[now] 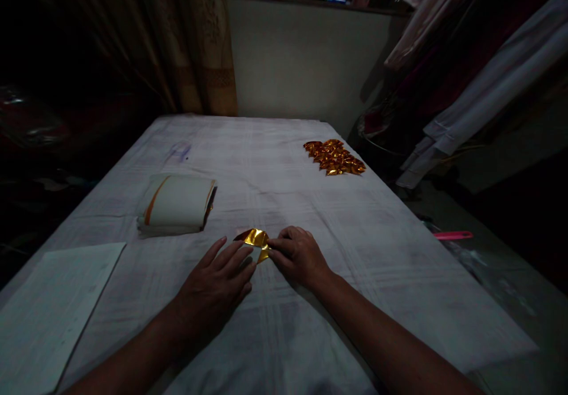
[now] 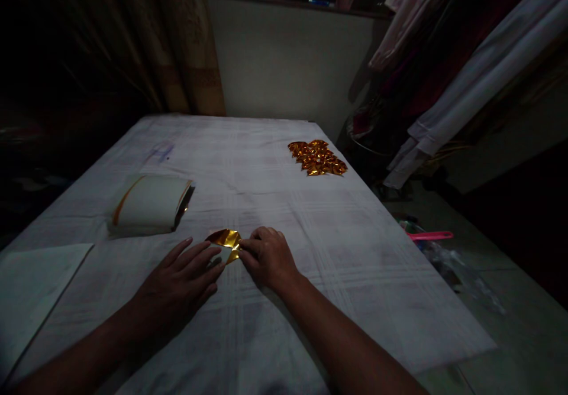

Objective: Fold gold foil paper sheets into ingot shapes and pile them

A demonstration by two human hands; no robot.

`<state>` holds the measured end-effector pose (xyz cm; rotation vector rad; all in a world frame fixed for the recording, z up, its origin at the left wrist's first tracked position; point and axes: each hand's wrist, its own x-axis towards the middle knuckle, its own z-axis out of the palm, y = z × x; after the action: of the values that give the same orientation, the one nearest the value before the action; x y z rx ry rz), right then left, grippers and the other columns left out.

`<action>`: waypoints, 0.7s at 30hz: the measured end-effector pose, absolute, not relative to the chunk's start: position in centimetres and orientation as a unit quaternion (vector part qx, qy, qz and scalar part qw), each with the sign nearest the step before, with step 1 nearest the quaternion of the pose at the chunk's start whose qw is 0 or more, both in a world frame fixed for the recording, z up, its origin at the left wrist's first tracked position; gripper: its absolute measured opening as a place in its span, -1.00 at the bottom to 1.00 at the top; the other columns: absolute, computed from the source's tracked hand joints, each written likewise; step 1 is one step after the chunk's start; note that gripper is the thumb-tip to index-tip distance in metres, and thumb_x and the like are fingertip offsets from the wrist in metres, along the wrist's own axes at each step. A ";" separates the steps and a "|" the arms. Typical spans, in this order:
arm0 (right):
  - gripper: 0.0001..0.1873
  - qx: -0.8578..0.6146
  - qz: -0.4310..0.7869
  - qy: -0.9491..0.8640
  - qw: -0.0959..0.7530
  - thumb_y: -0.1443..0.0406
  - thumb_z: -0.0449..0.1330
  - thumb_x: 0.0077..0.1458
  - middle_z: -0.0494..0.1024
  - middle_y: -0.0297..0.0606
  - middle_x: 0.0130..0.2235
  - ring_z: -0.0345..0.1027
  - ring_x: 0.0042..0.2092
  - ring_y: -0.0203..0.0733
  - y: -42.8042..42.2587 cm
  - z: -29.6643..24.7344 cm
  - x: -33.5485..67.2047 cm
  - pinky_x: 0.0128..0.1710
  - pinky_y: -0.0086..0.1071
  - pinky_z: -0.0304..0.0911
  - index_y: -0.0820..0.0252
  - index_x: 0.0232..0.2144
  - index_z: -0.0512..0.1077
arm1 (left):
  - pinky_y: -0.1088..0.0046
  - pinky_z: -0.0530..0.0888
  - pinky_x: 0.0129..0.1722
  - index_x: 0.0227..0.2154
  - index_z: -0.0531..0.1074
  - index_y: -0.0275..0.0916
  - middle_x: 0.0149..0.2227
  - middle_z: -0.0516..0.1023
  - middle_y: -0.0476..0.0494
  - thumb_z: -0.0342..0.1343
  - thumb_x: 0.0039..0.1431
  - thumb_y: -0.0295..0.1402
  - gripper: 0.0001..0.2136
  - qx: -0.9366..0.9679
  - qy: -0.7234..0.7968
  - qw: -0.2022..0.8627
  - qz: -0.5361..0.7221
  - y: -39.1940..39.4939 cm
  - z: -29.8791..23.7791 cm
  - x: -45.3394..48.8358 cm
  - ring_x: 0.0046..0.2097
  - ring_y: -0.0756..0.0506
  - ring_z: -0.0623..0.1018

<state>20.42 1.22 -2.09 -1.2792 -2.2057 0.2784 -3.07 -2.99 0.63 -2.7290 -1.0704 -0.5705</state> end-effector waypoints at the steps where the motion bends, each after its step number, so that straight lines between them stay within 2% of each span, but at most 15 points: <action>1: -0.84 -0.480 0.104 -0.824 0.284 0.25 0.33 0.16 0.53 -0.27 -0.28 0.38 -0.22 -0.15 1.2 -2.1 20.4 -0.24 -0.28 0.14 0.00 -0.17 0.63 | 0.05 0.22 0.33 -0.06 0.52 -0.14 0.12 0.52 -0.16 0.14 0.30 -0.34 -0.81 -0.911 -0.354 0.076 -0.199 -3.0 0.7 -3.1 0.20 -0.21 0.44; 4: -0.84 -0.478 0.102 -0.827 0.277 0.25 0.32 0.17 0.52 -0.26 -0.28 0.37 -0.21 -0.15 1.1 -1.9 20.4 -0.24 -0.28 0.13 0.02 -0.17 0.63 | 0.07 0.33 0.24 -0.13 0.52 -0.16 0.05 0.56 -0.18 0.08 0.31 -0.40 -0.85 -0.899 -0.362 0.072 -0.235 -2.8 1.1 -3.8 0.11 -0.18 0.51; 7: -0.83 -0.475 0.097 -0.833 0.266 0.20 0.33 0.16 0.50 -0.26 -0.28 0.34 -0.21 -0.14 0.9 -1.6 20.3 -0.25 -0.28 0.12 0.01 -0.18 0.63 | 0.04 0.40 0.17 -0.03 0.47 -0.21 0.04 0.57 -0.25 0.01 0.35 -0.40 -0.78 -0.879 -0.407 0.065 -0.240 -2.1 1.1 -5.7 0.06 -0.20 0.54; 10: -0.80 -0.469 0.092 -0.835 0.272 0.16 0.36 0.12 0.50 -0.24 -0.27 0.33 -0.21 -0.12 0.8 -1.5 20.3 -0.25 -0.26 0.13 0.03 -0.19 0.62 | -0.07 0.36 0.19 0.05 0.44 -0.18 0.14 0.53 -0.28 -0.01 0.36 -0.34 -0.73 -0.876 -0.428 0.065 -0.211 -0.9 0.6 -7.5 0.17 -0.27 0.49; 16: -0.80 -0.440 0.071 -0.848 0.286 0.23 0.29 0.19 0.55 -0.16 -0.19 0.36 -0.17 -0.09 0.5 -1.5 20.3 -0.20 -0.22 0.20 0.07 -0.12 0.59 | -0.03 0.30 0.24 0.23 0.28 -0.13 0.17 0.54 -0.17 -0.02 0.37 -0.38 -0.61 -0.896 -0.405 -0.010 -0.181 1.0 -0.2 -7.2 0.21 -0.21 0.47; 18: -0.80 -0.435 0.068 -0.851 0.285 0.27 0.28 0.19 0.57 -0.15 -0.17 0.37 -0.16 -0.08 0.5 -1.4 20.3 -0.18 -0.22 0.21 0.08 -0.12 0.59 | -0.02 0.29 0.24 0.20 0.33 -0.12 0.13 0.57 -0.15 -0.01 0.37 -0.39 -0.63 -0.897 -0.400 -0.023 -0.187 1.3 -0.5 -6.6 0.18 -0.19 0.50; 21: -0.81 -0.432 0.070 -0.853 0.286 0.32 0.26 0.20 0.58 -0.15 -0.16 0.38 -0.16 -0.08 0.5 -1.5 20.3 -0.18 -0.23 0.22 0.10 -0.13 0.58 | -0.02 0.32 0.19 0.03 0.45 -0.12 0.01 0.64 -0.13 0.00 0.38 -0.35 -0.76 -0.893 -0.400 -0.027 -0.206 1.4 -0.8 -5.9 0.08 -0.20 0.57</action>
<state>20.28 0.49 -1.45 -1.1545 -2.2797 0.1872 -5.94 1.36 -0.81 -2.8531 -1.2778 -0.6587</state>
